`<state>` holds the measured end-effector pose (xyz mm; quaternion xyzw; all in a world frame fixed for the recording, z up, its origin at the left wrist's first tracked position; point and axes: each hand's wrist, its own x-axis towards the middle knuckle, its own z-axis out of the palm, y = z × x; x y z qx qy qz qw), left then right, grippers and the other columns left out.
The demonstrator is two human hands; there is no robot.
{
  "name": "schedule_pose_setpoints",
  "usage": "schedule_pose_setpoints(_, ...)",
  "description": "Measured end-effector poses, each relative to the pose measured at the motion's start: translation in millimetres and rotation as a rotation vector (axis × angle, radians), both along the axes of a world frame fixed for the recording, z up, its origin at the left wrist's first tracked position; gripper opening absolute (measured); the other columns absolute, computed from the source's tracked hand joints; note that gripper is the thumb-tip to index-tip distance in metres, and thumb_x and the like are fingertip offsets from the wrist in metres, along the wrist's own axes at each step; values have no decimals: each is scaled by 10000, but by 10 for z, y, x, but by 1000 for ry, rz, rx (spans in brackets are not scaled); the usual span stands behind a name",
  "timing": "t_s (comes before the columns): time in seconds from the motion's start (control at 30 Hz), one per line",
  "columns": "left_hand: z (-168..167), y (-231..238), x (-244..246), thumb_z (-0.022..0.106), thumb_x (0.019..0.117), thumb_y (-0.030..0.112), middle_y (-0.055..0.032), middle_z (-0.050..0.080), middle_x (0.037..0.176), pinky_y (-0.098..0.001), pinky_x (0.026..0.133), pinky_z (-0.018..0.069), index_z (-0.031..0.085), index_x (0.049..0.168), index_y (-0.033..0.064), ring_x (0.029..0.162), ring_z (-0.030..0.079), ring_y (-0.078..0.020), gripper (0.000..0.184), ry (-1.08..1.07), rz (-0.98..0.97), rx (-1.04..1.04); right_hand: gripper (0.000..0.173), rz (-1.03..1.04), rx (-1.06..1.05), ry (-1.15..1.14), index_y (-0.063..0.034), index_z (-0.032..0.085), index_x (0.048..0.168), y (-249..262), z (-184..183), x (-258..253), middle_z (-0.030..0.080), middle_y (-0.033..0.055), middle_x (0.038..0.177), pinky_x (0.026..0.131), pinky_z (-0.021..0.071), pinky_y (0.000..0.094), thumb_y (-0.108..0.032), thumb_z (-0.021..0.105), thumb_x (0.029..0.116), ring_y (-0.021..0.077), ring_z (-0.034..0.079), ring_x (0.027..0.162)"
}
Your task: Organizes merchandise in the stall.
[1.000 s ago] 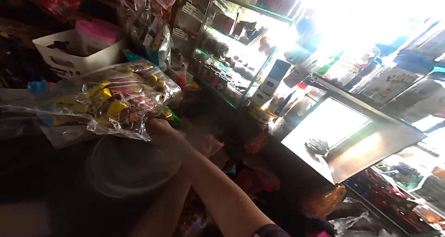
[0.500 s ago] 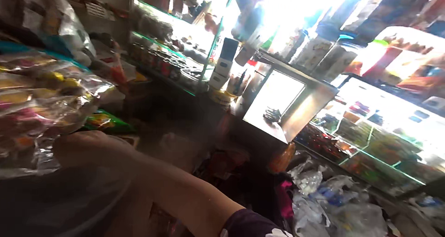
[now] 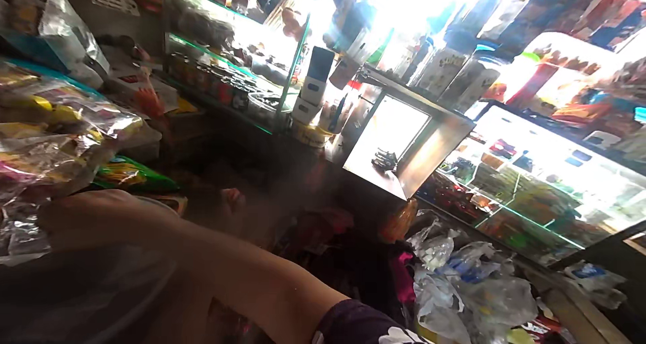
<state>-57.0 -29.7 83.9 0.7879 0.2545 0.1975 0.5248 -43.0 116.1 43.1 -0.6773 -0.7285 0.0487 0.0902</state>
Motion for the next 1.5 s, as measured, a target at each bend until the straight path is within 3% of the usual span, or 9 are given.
schedule_pose_setpoints(0.07,-860,267,503,660,991,200,-301,652,1091,-460,911,554,493,1296,-168,993,680,-340,506,-373,87,155,188,9,30,9,-60,727,1100,10,-34,12,731,110,1016,814,551,490,-141,737,930,259,688,966)
schedule_pose_setpoints(0.2,-807,294,534,808,869,240,-279,685,1152,-477,982,508,495,1344,-150,1061,674,-346,690,-244,51,233,188,-2,26,25,-46,722,1108,-44,30,-18,733,112,1024,818,553,494,-138,716,944,255,692,968)
schedule_pose_setpoints(0.33,-884,317,534,726,955,194,-336,610,1268,-541,1058,456,510,1353,-137,1190,612,-449,560,-241,-8,312,179,-26,-40,29,-29,713,1107,-137,156,-70,727,128,1049,840,543,503,-121,701,953,268,685,1000)
schedule_pose_setpoints(0.47,-1126,410,679,651,991,209,-288,695,1103,-525,965,524,617,1203,-137,1042,688,-409,407,-340,7,383,177,-23,-49,45,-5,707,1109,-218,238,-95,723,145,1050,854,542,510,-99,685,961,281,682,1010)
schedule_pose_setpoints(0.7,-1131,421,705,569,1031,173,-306,690,1096,-502,962,526,619,1203,-147,1038,690,-402,367,-335,18,359,180,8,45,-8,-44,728,1091,26,-60,27,729,120,1020,824,551,485,-147,712,943,264,687,972)
schedule_pose_setpoints(0.8,-881,351,545,515,1069,150,-316,649,1217,-505,1063,458,565,1300,-137,1167,639,-410,371,-145,-58,249,187,42,130,16,-58,751,1071,96,-197,71,743,117,1005,843,550,496,-131,764,899,270,694,964)
schedule_pose_setpoints(1.0,-1084,371,650,563,1035,157,-311,698,1024,-535,902,542,628,1165,-153,958,704,-425,342,-320,39,391,165,62,157,-21,-112,755,1040,282,-374,127,737,61,970,829,552,462,-169,777,886,227,687,937)
schedule_pose_setpoints(1.27,-777,273,473,539,1067,160,-303,670,1150,-539,999,489,587,1279,-103,1086,667,-414,341,-85,-22,264,176,28,63,49,-75,747,1080,50,-35,5,742,111,1016,837,546,505,-168,706,936,271,698,971)
schedule_pose_setpoints(1.5,-1063,291,646,608,1019,142,-309,704,1062,-558,929,526,634,1201,-141,992,702,-442,338,-283,109,394,186,75,64,83,-69,754,1095,-96,120,-4,744,116,1044,857,540,513,-156,702,939,273,696,1001)
